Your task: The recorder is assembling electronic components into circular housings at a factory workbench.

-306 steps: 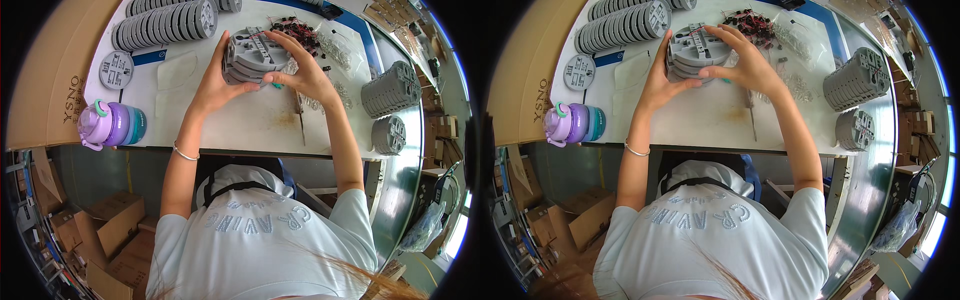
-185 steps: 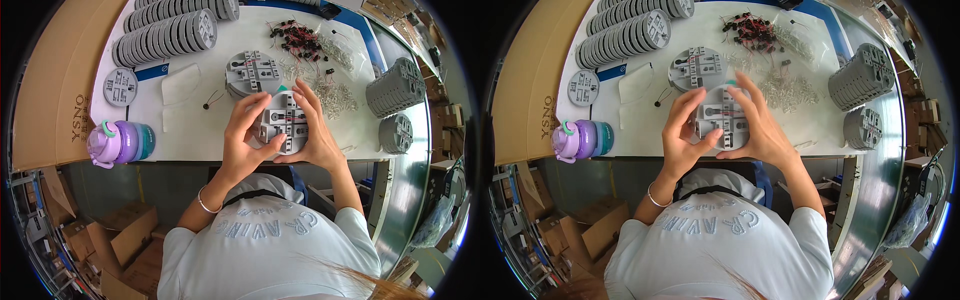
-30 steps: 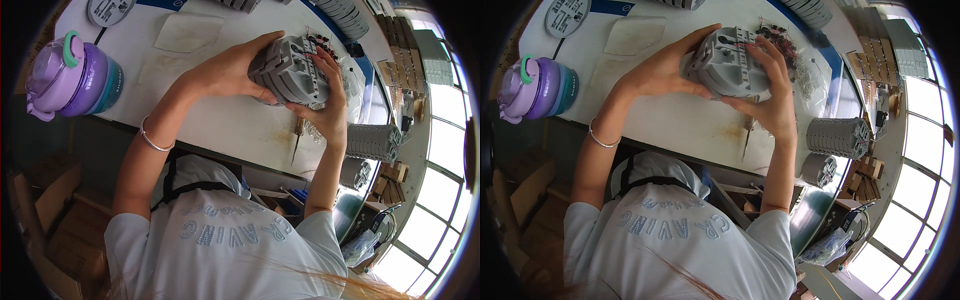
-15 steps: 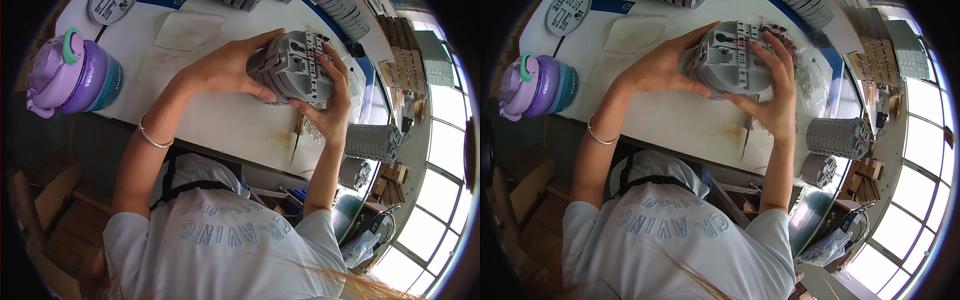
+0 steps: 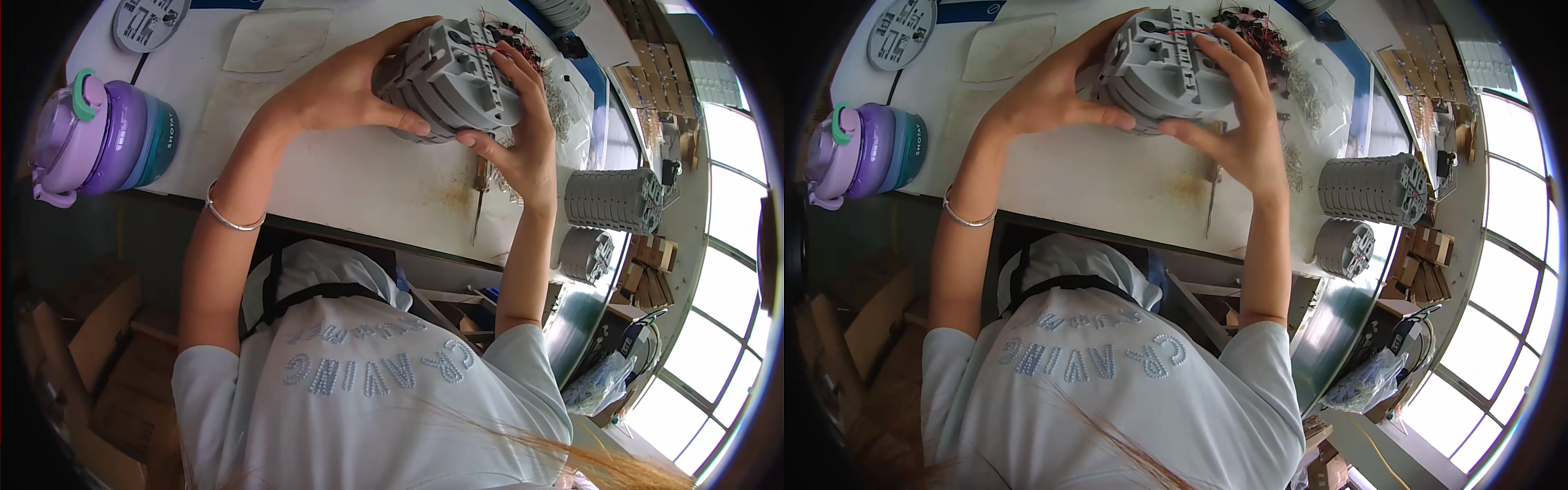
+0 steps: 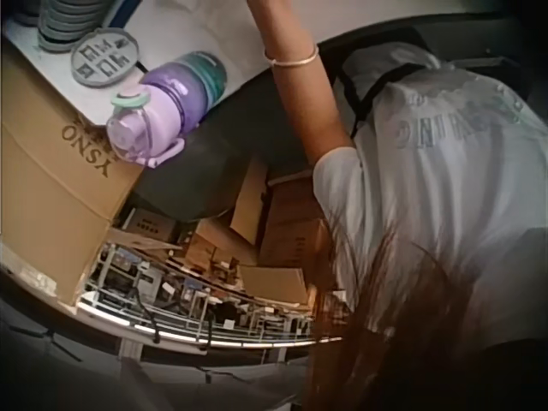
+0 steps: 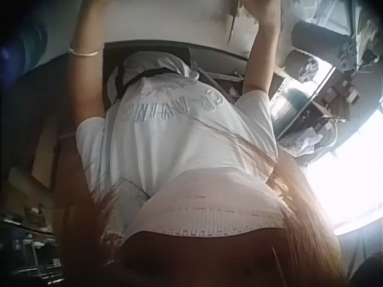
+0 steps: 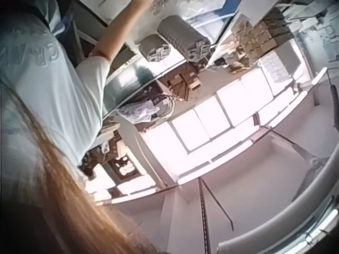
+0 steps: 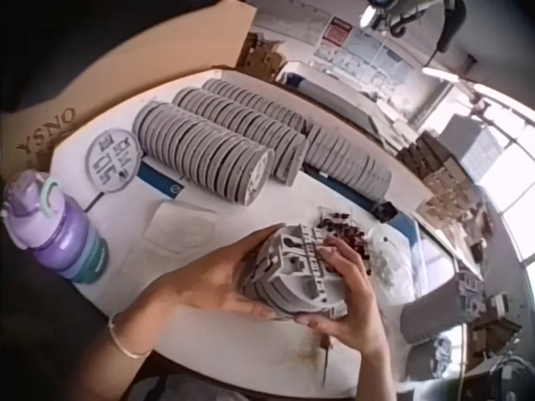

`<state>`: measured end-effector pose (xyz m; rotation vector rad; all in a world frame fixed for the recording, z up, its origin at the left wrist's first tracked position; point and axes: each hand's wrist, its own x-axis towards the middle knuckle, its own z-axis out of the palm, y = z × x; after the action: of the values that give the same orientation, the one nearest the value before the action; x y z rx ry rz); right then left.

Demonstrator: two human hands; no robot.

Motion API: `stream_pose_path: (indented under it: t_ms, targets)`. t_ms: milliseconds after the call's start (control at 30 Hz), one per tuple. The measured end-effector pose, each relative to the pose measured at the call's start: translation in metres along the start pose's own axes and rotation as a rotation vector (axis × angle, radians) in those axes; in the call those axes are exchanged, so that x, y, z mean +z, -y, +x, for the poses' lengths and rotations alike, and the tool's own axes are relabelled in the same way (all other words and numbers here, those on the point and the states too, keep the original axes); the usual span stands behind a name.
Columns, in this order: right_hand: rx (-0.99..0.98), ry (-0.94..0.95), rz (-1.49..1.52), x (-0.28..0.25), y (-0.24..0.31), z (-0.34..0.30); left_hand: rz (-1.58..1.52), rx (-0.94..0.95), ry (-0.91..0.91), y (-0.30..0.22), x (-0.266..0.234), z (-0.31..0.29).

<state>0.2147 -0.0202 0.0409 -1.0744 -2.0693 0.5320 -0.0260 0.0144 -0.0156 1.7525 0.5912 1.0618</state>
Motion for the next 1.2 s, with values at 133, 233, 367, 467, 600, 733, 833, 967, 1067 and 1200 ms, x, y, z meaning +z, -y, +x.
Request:
stream_pose_path:
  t_ms: [133,233,367,467,600,733,833,967,1067,1200]
  targets:
    - [0.004,-0.044,-0.032,0.002,0.004,-0.003,-0.182,-0.062,0.081,0.004,-0.006,0.004]
    - [0.003,-0.052,-0.05,0.002,0.005,-0.005,-0.28,-0.094,0.147,0.0,-0.01,0.007]
    - [0.038,-0.003,0.009,0.005,0.003,-0.008,-0.121,-0.044,0.121,-0.002,-0.01,0.005]
    - [0.0,0.013,0.08,0.003,-0.008,-0.008,-0.032,-0.003,0.032,-0.003,-0.002,0.003]
    - [0.05,-0.096,0.245,0.006,-0.006,-0.011,-0.028,-0.024,0.044,-0.005,0.0,0.004]
    - [0.079,-0.023,0.194,0.003,-0.001,-0.009,-0.035,-0.001,0.054,-0.003,-0.002,0.004]
    - [0.066,0.003,0.151,0.001,-0.001,-0.009,-0.035,0.001,0.011,-0.005,-0.001,0.004]
    - [0.094,-0.019,0.151,-0.002,-0.004,-0.013,0.048,-0.035,0.064,-0.005,-0.003,0.009]
    - [0.176,-0.043,0.248,-0.006,0.0,-0.016,0.069,-0.006,0.024,-0.003,-0.006,0.005]
    - [0.208,-0.011,0.185,-0.008,0.005,-0.024,0.081,0.042,-0.013,-0.006,-0.013,0.006]
